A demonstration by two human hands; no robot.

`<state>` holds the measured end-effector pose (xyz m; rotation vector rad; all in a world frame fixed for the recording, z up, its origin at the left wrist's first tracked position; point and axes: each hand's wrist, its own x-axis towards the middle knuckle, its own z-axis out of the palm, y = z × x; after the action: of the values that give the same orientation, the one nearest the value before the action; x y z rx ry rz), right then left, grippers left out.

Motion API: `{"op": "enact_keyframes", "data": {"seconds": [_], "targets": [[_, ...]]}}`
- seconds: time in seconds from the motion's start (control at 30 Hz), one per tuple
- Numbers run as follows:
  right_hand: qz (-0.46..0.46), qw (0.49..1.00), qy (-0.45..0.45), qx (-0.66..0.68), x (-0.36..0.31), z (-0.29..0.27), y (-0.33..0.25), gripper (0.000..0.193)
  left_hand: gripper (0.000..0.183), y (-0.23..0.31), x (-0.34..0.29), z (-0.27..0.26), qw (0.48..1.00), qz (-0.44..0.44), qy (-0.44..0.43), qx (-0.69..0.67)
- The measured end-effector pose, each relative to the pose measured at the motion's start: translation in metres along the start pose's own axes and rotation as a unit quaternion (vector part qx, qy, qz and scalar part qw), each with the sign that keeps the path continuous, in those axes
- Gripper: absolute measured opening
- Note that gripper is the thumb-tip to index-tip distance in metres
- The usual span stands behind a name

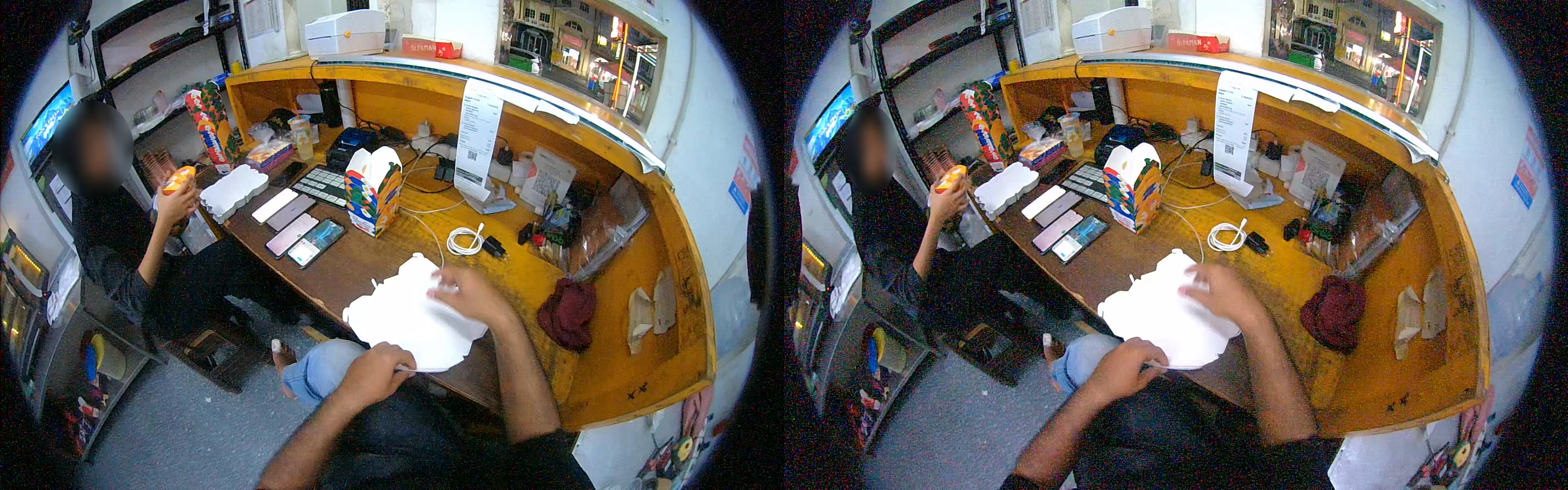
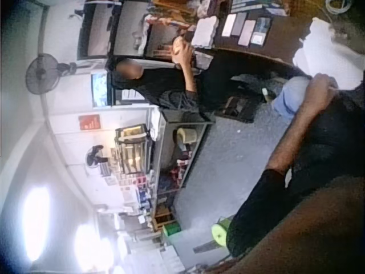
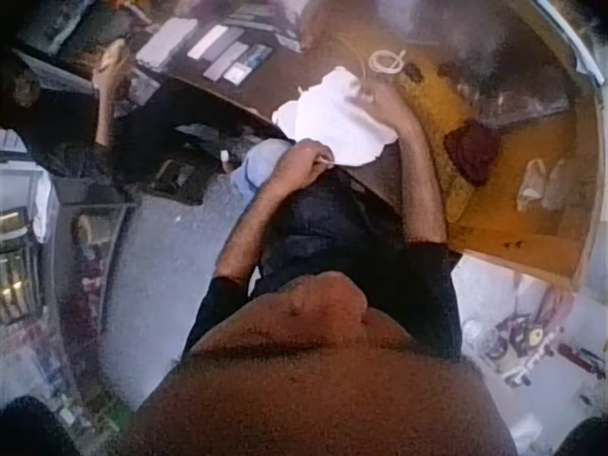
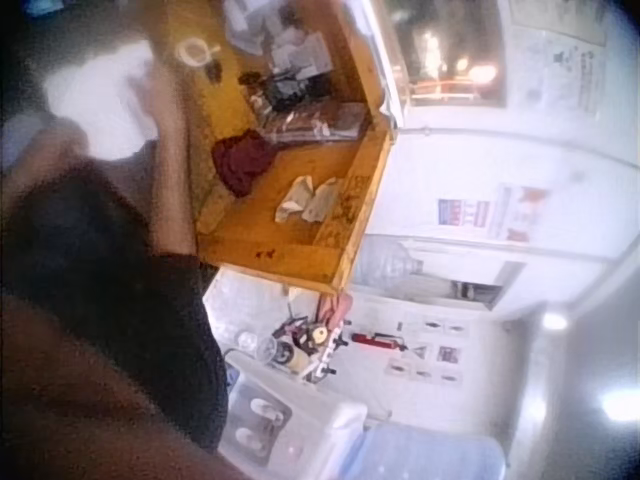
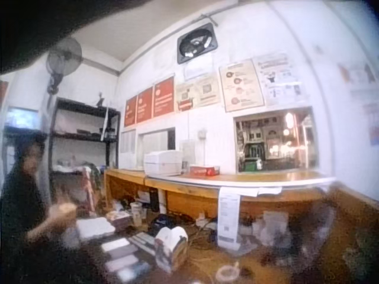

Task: The person folds flat, colorful printed cardboard pieces into small takeaway boxes by hand. They repeatedly pick up a flat piece, fold along creases, and tuck flaps to form a box, then place the finished box on the counter.

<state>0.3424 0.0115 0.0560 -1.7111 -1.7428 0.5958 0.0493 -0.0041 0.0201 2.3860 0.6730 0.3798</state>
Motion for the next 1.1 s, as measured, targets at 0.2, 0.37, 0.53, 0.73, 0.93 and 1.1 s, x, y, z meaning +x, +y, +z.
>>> {"op": "enact_keyframes", "data": {"seconds": [0.2, 0.37, 0.53, 0.73, 0.93, 1.1], "targets": [[0.11, 0.975, -0.083, -0.177, 0.085, 0.016, 0.035, 0.071, 0.015, -0.018, -0.018, -0.008, 0.999, 0.045, 0.022, 0.004], [0.123, 0.976, -0.131, -0.125, 0.099, 0.011, 0.043, 0.082, 0.02, -0.037, -0.021, -0.016, 0.998, 0.06, 0.004, -0.016], [0.122, 0.972, -0.135, -0.149, 0.099, -0.004, 0.057, 0.077, 0.053, -0.019, -0.013, -0.052, 0.991, 0.075, -0.105, -0.035], [0.04, 0.974, -0.114, -0.19, 0.103, 0.003, 0.066, 0.073, 0.073, -0.019, 0.069, -0.042, 0.999, 0.014, -0.031, -0.038], [0.071, 0.935, -0.176, -0.298, 0.101, 0.002, 0.026, 0.061, 0.064, -0.047, 0.111, 0.011, 0.983, -0.003, 0.032, 0.182], [0.034, 0.942, -0.112, -0.314, 0.087, 0.011, 0.021, 0.046, 0.067, -0.042, 0.109, 0.014, 0.975, -0.001, 0.034, 0.221]]}}
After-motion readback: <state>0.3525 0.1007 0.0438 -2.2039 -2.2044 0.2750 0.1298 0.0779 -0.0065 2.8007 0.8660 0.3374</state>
